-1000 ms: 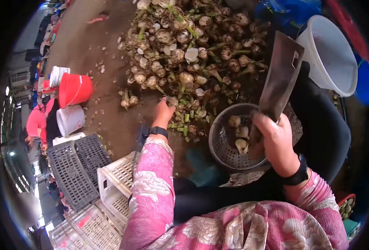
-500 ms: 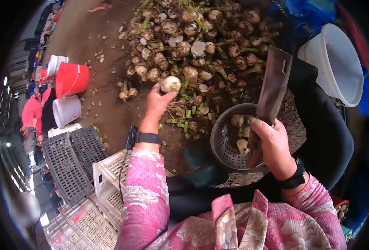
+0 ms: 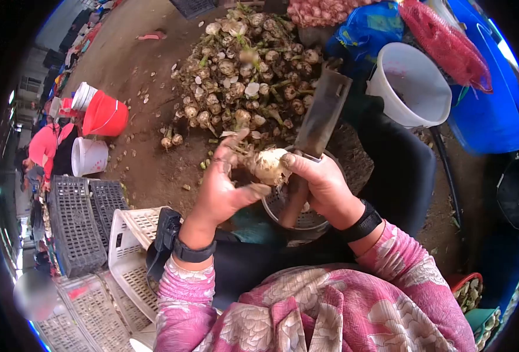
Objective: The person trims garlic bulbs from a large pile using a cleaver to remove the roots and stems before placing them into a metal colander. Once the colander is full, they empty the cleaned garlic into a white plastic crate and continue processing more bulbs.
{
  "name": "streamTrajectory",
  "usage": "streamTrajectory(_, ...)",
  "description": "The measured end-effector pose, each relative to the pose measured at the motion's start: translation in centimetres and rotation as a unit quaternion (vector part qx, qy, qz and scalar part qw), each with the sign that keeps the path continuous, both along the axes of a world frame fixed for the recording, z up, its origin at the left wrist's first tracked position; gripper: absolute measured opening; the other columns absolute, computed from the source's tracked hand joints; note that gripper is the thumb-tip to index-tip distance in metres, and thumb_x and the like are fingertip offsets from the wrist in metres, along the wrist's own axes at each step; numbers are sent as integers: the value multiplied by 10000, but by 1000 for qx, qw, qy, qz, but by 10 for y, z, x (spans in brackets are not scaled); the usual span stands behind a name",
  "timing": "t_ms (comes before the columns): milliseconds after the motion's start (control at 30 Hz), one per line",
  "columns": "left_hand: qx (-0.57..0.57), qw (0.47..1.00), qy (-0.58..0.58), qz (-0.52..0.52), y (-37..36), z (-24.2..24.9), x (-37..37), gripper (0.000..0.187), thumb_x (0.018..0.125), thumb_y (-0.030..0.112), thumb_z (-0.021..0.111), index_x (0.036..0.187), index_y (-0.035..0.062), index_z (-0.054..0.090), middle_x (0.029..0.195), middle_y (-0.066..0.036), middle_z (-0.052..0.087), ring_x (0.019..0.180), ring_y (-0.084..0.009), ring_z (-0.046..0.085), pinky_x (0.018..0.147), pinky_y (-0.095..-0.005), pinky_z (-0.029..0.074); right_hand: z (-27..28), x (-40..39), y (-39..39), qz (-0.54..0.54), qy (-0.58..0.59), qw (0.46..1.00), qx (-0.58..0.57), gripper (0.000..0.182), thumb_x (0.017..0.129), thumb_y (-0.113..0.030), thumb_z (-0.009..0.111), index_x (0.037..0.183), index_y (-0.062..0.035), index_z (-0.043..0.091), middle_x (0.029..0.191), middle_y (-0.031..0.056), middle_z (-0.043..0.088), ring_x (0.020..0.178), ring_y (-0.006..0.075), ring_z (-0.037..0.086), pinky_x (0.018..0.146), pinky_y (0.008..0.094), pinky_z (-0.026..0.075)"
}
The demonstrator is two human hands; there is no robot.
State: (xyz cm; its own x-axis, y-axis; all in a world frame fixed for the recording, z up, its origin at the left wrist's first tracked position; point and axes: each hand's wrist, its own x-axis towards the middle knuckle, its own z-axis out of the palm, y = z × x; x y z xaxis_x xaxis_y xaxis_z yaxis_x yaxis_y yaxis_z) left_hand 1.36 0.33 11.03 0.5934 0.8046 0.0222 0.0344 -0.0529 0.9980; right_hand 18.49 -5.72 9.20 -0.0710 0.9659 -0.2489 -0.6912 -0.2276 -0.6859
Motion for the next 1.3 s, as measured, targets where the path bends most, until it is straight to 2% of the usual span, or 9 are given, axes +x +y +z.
streamTrajectory(100, -133, 991, -8, -1, -14, -1, -10, 538, 867, 311, 520, 1259, -14, 348, 1203, -91, 465, 1124, -164, 421, 968, -293, 307, 2, -10, -11, -23, -116, 992, 40, 278, 755, -120, 650, 997, -14, 565, 893, 53, 594, 764, 107, 575, 574, 229, 464)
streamTrajectory(167, -228, 969, -90, 8, -27, -13, -7, 527, 851, 265, 563, 1245, -19, 359, 1184, -86, 480, 1094, -163, 449, 941, -283, 336, 17, -17, -16, 10, -207, 978, -11, 208, 728, -27, 636, 932, -37, 596, 836, 36, 588, 745, 84, 562, 611, 219, 458)
streamTrajectory(300, -270, 946, -170, 53, -29, -17, -13, 489, 795, 157, 644, 1192, -6, 411, 1115, -61, 527, 999, -138, 509, 892, -268, 382, -2, -41, -9, -93, -304, 927, 198, 224, 721, -9, 642, 936, -42, 584, 784, -1, 574, 693, 59, 521, 617, 203, 431)
streamTrajectory(400, -152, 974, -156, 68, -27, -14, -19, 474, 766, 118, 673, 1161, 8, 435, 1061, -45, 552, 955, -119, 525, 869, -260, 396, 7, -38, -17, -45, -284, 957, 44, 231, 738, -6, 631, 961, -26, 573, 795, -16, 566, 727, 61, 515, 647, 211, 431)
streamTrajectory(733, 149, 982, 95, 60, -19, -21, -21, 518, 629, 49, 700, 1103, 18, 491, 972, -71, 598, 900, -168, 571, 813, -282, 432, 9, -48, 1, -7, -184, 981, 54, 264, 749, -65, 670, 988, 3, 580, 909, 26, 618, 827, 87, 558, 739, 250, 463)
streamTrajectory(900, 7, 992, 6, 124, -21, -15, -17, 427, 604, 53, 688, 998, 37, 523, 922, -119, 581, 854, -233, 554, 791, -313, 422, -12, -44, 0, -46, -457, 884, 91, 289, 748, -218, 673, 923, -3, 590, 802, 122, 613, 729, 236, 595, 672, 314, 468)
streamTrajectory(1000, 273, 957, 95, 15, 6, -24, -35, 415, 638, 110, 683, 1016, 36, 529, 931, -96, 589, 896, -207, 542, 817, -308, 408, -14, -32, 1, -43, -703, 705, 83, 251, 696, -236, 666, 729, -20, 541, 715, 155, 581, 673, 346, 572, 588, 394, 458)
streamTrajectory(1133, -202, 935, -290, 34, -18, -30, -25, 391, 835, 362, 510, 1086, 63, 514, 1097, -55, 555, 989, -211, 526, 891, -345, 402, -21, -33, -11, -44, -746, 618, 244, 282, 564, -223, 695, 703, -66, 505, 632, 92, 555, 574, 277, 572, 520, 371, 460)
streamTrajectory(1300, -241, 918, -308, 70, -21, -27, -25, 370, 823, 308, 514, 1087, 50, 499, 1058, -76, 565, 948, -219, 548, 865, -361, 424, -13, -35, -13, -20, -723, 628, 288, 331, 524, -227, 715, 727, -66, 508, 622, 90, 554, 572, 280, 573, 517, 380, 459)
